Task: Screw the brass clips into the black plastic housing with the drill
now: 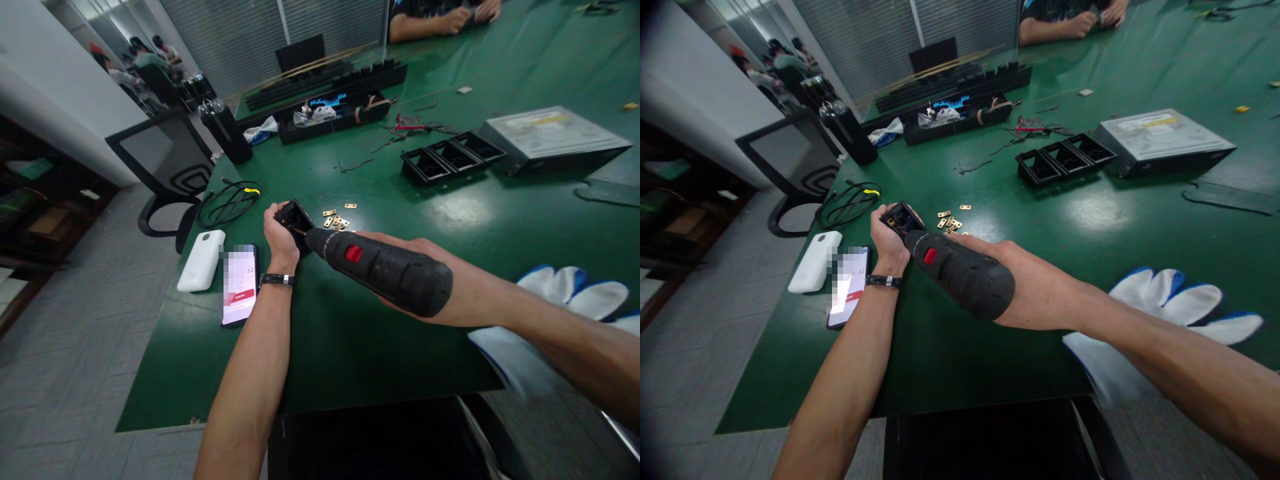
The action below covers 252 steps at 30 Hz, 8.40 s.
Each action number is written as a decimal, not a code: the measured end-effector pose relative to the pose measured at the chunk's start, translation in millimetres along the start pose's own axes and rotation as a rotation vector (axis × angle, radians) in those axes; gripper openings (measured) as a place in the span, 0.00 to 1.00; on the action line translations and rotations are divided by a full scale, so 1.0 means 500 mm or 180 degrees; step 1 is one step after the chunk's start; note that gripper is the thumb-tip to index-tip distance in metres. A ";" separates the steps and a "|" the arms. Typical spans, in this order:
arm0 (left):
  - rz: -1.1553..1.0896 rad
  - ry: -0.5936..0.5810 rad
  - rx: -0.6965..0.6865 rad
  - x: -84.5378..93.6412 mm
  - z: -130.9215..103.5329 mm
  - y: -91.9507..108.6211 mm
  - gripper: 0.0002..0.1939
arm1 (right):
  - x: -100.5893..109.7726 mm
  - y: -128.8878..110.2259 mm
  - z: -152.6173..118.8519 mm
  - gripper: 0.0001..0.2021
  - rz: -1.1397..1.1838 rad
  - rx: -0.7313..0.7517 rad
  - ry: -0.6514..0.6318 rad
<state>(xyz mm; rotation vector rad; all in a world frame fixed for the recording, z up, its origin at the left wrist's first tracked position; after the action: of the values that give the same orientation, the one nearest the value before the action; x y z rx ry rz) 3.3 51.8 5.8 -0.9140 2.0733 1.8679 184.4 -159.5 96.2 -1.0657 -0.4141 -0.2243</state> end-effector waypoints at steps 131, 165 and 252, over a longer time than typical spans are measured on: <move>0.0019 -0.0099 -0.0042 0.001 0.006 -0.003 0.15 | -0.001 0.003 -0.002 0.37 -0.0123 -0.0019 0.0044; -0.0033 -0.0053 -0.0119 -0.001 0.003 0.002 0.18 | 0.001 0.028 0.011 0.06 0.0736 -0.1194 0.0243; 0.0106 0.0343 -0.0626 0.027 0.041 0.007 0.14 | -0.039 0.087 -0.007 0.09 0.2364 -0.2230 0.0605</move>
<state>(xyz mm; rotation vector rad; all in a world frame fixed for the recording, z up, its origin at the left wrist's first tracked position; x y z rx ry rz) -14.5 67.1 -2.2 -1.0526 2.0013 2.1138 184.0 -142.6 51.3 -1.7906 0.2772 0.2150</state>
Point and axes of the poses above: each hand's wrist, its own z-axis towards the middle knuckle, its own x-axis out of the back of the hand, y = z × x, the point moved 6 cm from there along z, towards the middle knuckle, and after that the axes turned 13 degrees about y, right-handed, at the moved point
